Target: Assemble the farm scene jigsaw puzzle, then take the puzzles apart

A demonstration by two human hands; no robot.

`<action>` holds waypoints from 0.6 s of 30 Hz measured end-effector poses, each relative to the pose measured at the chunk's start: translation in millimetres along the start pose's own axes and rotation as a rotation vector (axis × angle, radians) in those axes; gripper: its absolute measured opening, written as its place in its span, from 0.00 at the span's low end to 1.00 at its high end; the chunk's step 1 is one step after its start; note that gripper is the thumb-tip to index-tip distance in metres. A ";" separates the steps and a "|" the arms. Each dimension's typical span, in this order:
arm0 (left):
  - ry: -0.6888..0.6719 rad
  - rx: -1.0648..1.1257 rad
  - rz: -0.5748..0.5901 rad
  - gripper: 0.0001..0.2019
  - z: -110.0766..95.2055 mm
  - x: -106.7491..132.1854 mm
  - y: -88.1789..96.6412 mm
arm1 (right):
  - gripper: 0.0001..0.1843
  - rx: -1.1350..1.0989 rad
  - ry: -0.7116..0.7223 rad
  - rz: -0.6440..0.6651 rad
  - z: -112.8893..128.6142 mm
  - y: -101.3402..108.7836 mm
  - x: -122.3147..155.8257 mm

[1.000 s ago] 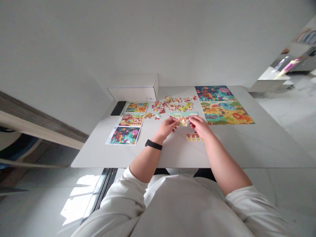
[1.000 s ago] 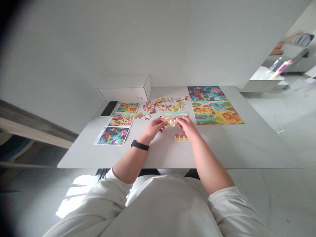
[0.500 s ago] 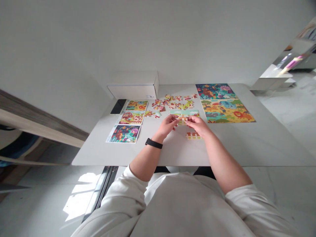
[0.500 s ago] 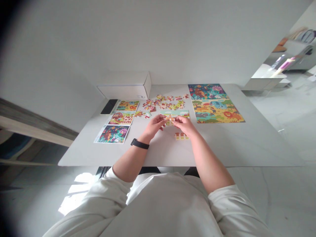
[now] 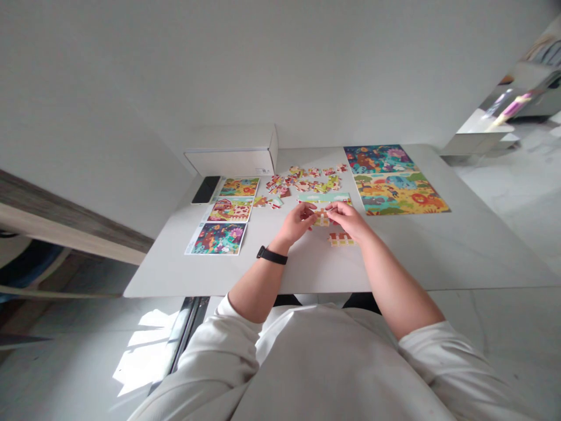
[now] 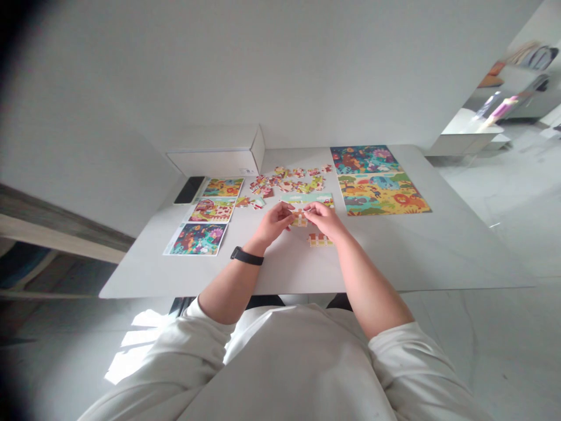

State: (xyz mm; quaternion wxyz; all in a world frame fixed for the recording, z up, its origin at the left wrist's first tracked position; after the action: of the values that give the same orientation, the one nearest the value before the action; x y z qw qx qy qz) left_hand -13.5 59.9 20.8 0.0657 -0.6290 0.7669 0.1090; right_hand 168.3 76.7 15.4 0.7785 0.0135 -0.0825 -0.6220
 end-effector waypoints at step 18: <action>-0.458 -0.593 0.303 0.14 -42.0 18.1 -12.9 | 0.24 0.218 0.081 -0.125 -0.3 26.0 -5.3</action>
State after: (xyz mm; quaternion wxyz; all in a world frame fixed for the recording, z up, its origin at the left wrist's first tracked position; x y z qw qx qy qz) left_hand -2.9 29.8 56.0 0.0338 -0.4598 0.7518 0.4714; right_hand 192.4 87.8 17.8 0.7348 0.1281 -0.1172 -0.6557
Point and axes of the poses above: each hand's wrist, its own x-axis away from the middle knuckle, its own y-axis out of the back of the hand, z = x × y, the point moved 7 cm from there along -x, towards the middle knuckle, and after that the axes turned 6 degrees about -y, right-handed, at the moved point
